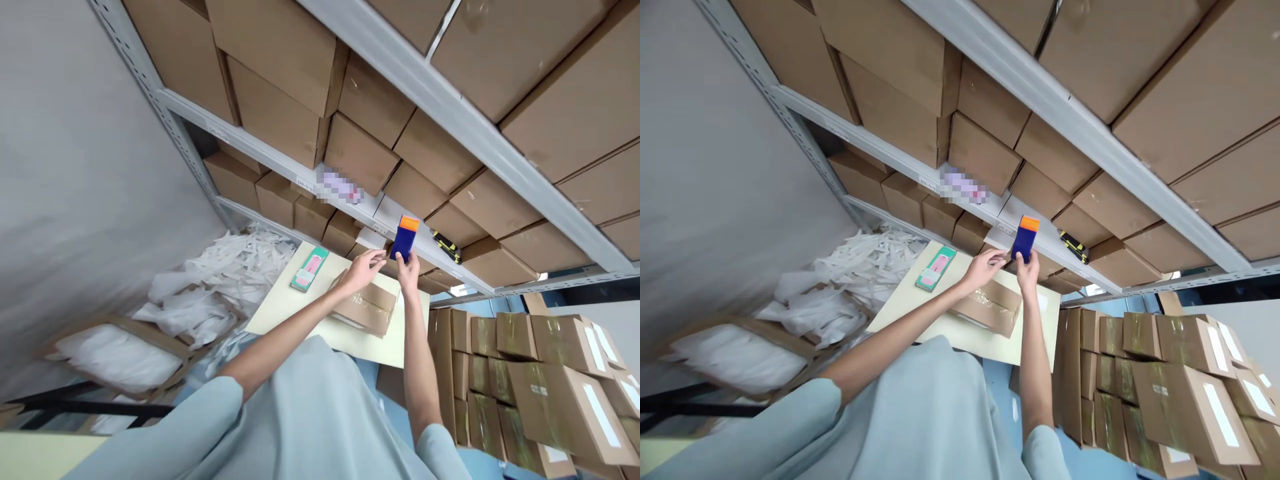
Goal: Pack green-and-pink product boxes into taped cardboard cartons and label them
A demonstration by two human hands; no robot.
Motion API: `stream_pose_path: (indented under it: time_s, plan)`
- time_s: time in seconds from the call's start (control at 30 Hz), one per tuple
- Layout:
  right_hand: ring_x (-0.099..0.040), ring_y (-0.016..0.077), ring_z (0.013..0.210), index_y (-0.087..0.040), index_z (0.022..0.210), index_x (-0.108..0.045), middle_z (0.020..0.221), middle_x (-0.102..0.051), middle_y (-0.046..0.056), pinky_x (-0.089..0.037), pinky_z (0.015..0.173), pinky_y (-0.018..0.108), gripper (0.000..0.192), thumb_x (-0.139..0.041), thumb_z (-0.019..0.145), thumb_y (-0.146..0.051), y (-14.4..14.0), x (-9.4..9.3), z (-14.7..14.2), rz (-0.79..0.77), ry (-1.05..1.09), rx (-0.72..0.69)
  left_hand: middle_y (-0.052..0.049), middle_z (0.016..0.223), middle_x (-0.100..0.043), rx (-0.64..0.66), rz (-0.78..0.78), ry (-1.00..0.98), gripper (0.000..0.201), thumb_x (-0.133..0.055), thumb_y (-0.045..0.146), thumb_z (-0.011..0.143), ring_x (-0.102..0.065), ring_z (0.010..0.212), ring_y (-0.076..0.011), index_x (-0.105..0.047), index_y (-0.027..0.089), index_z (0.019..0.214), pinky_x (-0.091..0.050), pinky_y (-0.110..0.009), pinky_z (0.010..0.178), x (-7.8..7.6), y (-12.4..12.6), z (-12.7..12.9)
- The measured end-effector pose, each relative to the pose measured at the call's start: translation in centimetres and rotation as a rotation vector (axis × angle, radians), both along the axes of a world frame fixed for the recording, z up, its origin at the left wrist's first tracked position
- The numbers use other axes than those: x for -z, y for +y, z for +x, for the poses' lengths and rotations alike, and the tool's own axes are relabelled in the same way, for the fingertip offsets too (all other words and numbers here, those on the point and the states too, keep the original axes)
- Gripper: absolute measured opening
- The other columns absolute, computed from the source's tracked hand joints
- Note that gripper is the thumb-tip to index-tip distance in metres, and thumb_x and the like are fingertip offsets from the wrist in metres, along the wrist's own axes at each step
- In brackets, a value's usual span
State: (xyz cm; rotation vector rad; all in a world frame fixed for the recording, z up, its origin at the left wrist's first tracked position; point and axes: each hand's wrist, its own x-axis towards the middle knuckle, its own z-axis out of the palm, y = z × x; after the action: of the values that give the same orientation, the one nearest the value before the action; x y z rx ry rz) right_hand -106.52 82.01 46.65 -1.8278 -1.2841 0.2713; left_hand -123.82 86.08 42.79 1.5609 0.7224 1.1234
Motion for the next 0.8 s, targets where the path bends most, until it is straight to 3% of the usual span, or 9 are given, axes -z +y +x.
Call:
stream_pose_path:
  time_s: [0.1,0.23,0.37,0.53,0.63,0.8]
  plan:
    - [-0.075,0.0273,0.116,-0.015,0.131,-0.066,0.124,-0.080,0.017,-0.059,0.108,0.042,0.054,-0.066,0.103,-0.062,-5.5,1.9,-4.3,0.102,0.331,-0.057,-0.011,0.124,-0.082,-0.026,-0.011,-0.093,0.027,-0.073,0.038,0.106,-0.082,0.107,-0.0229,-0.083,0.021,0.124,-0.068,-0.038,0.103,0.5,-3.6,-2.4]
    - [-0.075,0.0256,0.120,-0.019,0.139,-0.067,0.129,-0.080,0.015,-0.059,0.111,0.041,0.057,-0.063,0.107,-0.067,-10.1,1.9,-8.7,0.056,0.370,-0.032,-0.010,0.116,-0.083,-0.041,-0.035,-0.045,0.024,-0.075,0.042,0.106,-0.080,0.104,-0.0231,-0.084,0.022,0.115,-0.067,-0.039,0.100,0.2,-6.7,-5.0]
    - [-0.075,0.0275,0.130,-0.022,0.145,-0.069,0.138,-0.080,0.015,-0.060,0.118,0.046,0.064,-0.064,0.106,-0.072,-11.9,1.0,-10.6,-0.034,0.423,-0.080,-0.009,0.116,-0.083,0.012,-0.011,0.014,0.022,-0.072,0.039,0.108,-0.079,0.101,-0.0214,-0.080,0.021,0.115,-0.066,-0.037,0.097,0.5,-8.0,-7.2]
    - [-0.080,0.0326,0.126,-0.019,0.131,-0.079,0.130,-0.085,0.016,-0.062,0.118,0.054,0.064,-0.076,0.100,-0.074,-12.2,0.5,-11.5,-0.102,0.659,-0.165,-0.009,0.115,-0.084,0.118,0.062,0.078,0.019,-0.071,0.039,0.109,-0.080,0.111,-0.0235,-0.081,0.022,0.111,-0.064,-0.038,0.103,0.6,-8.4,-9.7]
    - [-0.082,0.0339,0.120,-0.019,0.121,-0.083,0.123,-0.087,0.015,-0.064,0.115,0.054,0.061,-0.079,0.097,-0.075,-12.7,0.6,-11.6,-0.084,0.628,-0.155,-0.010,0.116,-0.083,0.126,0.056,0.082,0.026,-0.073,0.044,0.108,-0.079,0.108,-0.0229,-0.082,0.022,0.116,-0.065,-0.037,0.101,-0.8,-7.8,-10.9]
    - [-0.083,0.0317,0.116,-0.022,0.123,-0.081,0.119,-0.088,0.012,-0.065,0.110,0.049,0.053,-0.080,0.100,-0.069,-15.0,0.3,-11.1,-0.143,0.493,-0.192,-0.013,0.132,-0.079,0.067,0.083,0.093,0.050,-0.077,0.054,0.104,-0.073,0.111,-0.0226,-0.077,0.021,0.142,-0.063,-0.036,0.096,-5.2,-5.2,-12.4]
